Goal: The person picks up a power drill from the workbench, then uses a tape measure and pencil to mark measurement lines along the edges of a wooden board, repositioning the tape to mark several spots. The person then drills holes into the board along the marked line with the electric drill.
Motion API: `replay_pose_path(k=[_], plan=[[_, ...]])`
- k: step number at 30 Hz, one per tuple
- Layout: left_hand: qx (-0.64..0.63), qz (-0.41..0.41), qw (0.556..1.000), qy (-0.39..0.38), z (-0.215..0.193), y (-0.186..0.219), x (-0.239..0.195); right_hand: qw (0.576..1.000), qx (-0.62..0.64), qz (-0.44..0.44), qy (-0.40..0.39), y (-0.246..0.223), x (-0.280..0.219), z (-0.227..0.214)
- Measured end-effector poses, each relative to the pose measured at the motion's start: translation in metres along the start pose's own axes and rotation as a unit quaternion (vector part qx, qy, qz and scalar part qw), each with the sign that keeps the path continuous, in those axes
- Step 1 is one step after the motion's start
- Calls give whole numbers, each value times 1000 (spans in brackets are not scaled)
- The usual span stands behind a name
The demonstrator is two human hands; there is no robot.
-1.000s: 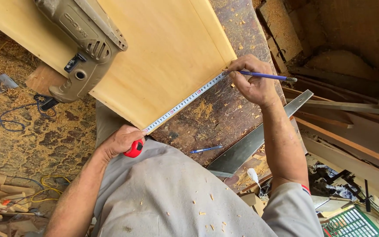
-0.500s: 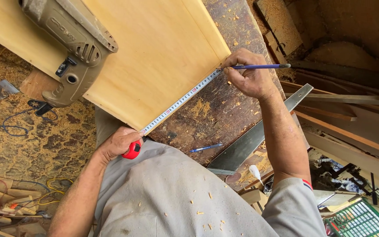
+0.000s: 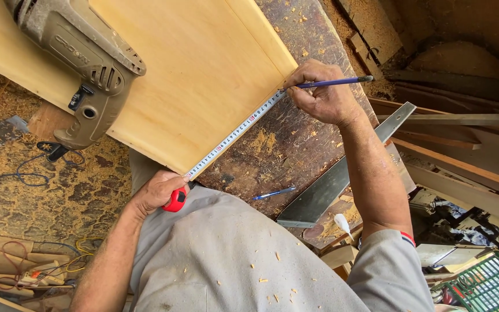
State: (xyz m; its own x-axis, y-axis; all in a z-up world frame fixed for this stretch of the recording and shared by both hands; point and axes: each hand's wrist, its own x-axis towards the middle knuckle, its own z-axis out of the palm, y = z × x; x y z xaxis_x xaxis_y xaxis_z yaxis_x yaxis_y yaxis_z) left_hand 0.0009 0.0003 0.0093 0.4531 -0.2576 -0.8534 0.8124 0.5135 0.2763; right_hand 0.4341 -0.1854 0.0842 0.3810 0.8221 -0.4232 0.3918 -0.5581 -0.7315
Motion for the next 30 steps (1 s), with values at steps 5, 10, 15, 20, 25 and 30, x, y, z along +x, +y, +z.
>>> replay_pose_path(k=[5,10,15,20,25,30], plan=[[23,2,1000,-9,1,4,-2,999,17,-25,10,0,1,-2],[25,1,1000,-7,1,4,-2,999,41,13,16,3,-2,-3],[28,0,1000,4,1,5,-2,998,61,13,15,1,-2,-4],[9,-1,1000,-3,0,1,-1,999,50,12,7,-2,-1,-4],[16,-9,1000,1,3,10,-4,999,40,-5,14,3,-2,-2],[11,-3,1000,4,3,8,-4,999,49,-3,14,0,-1,-4]])
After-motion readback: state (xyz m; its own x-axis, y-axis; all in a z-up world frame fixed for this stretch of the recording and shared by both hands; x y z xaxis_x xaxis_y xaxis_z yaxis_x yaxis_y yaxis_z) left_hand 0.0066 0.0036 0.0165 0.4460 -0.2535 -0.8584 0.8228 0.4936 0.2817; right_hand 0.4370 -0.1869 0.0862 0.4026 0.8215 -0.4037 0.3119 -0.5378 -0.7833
